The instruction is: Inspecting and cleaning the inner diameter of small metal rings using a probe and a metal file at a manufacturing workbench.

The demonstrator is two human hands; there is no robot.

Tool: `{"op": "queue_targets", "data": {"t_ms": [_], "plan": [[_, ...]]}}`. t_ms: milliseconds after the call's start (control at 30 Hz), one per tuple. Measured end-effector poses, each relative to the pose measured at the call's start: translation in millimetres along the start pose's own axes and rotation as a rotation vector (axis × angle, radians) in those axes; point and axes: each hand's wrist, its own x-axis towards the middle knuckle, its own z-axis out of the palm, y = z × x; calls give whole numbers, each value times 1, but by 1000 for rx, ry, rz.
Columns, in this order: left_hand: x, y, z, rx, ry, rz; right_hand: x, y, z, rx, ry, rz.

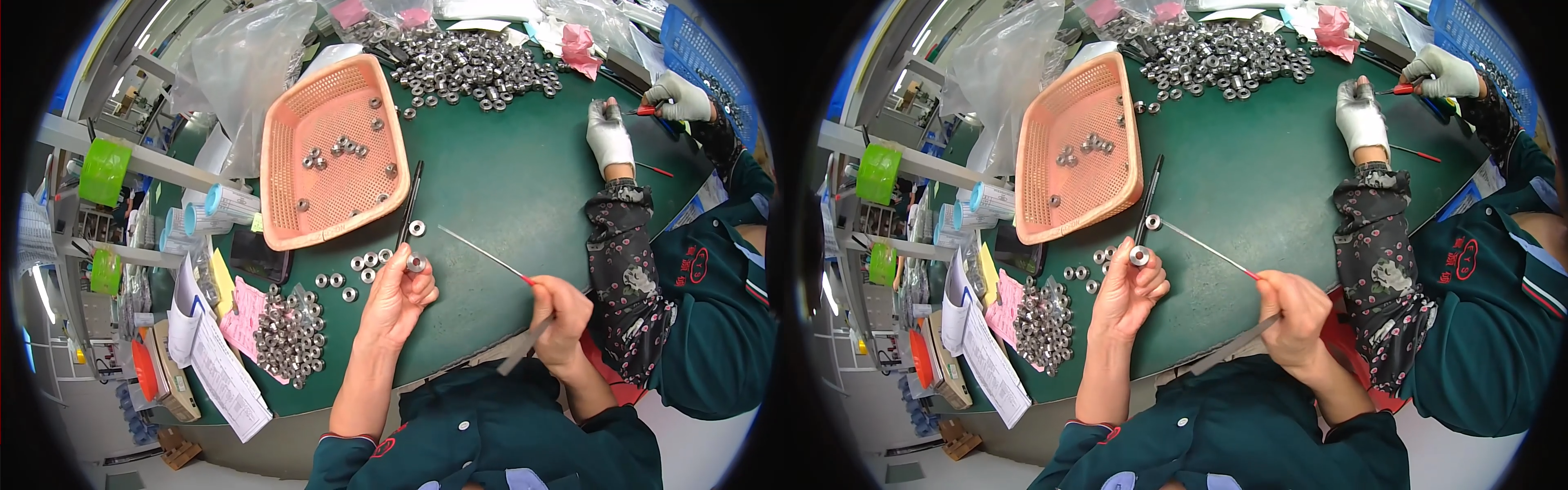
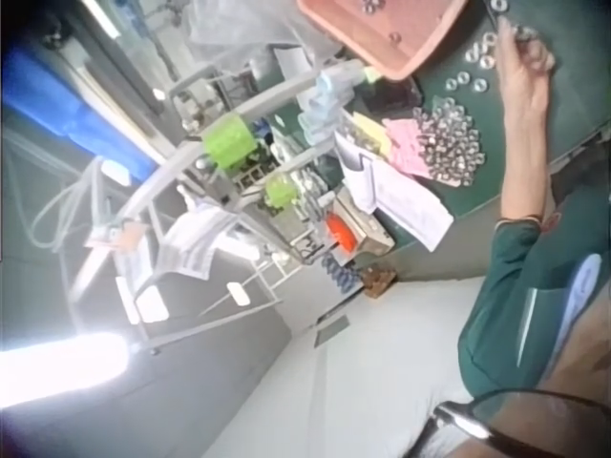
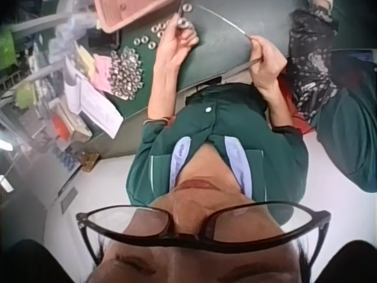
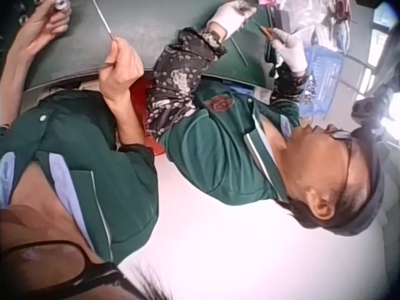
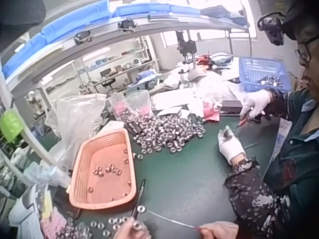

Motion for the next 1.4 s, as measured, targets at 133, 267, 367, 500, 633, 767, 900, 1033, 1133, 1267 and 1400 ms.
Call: {"op": "queue_targets", "data": {"t_ms": [133, 267, 367, 500, 633, 767, 900, 1033, 1133, 1267, 1400], "plan": [[2, 1, 0, -42, 4, -35, 2, -4, -3, 44, 5, -27], [3, -1, -5, -81, -60, -46, 0, -7, -4, 75, -84, -36], [3, -1, -6, -104, -86, -42, 2, -11, -6, 93, -140, -44], [-1, -3, 1, 136, 31, 113, 6, -10, -10, 41, -170, -52], [-3, 0, -2, 173, -34, 105, 10, -4, -12, -27, 68, -25], [0, 0, -5, -76, -112, 72, 7, -11, -13, 9, -30, -2], [3, -1, -7, -143, -196, 137, 5, -10, -11, 19, -65, 12], [3, -2, -6, -21, -142, 216, 4, -9, -10, 28, -52, -8], [2, -2, -3, 30, -119, 274, 4, -10, -10, 39, -95, 8], [1, -3, -1, 136, -71, 340, 4, -11, -8, 65, -108, 16], [0, -5, 4, 278, -39, 443, 4, -15, -6, 116, -158, 69]]}}
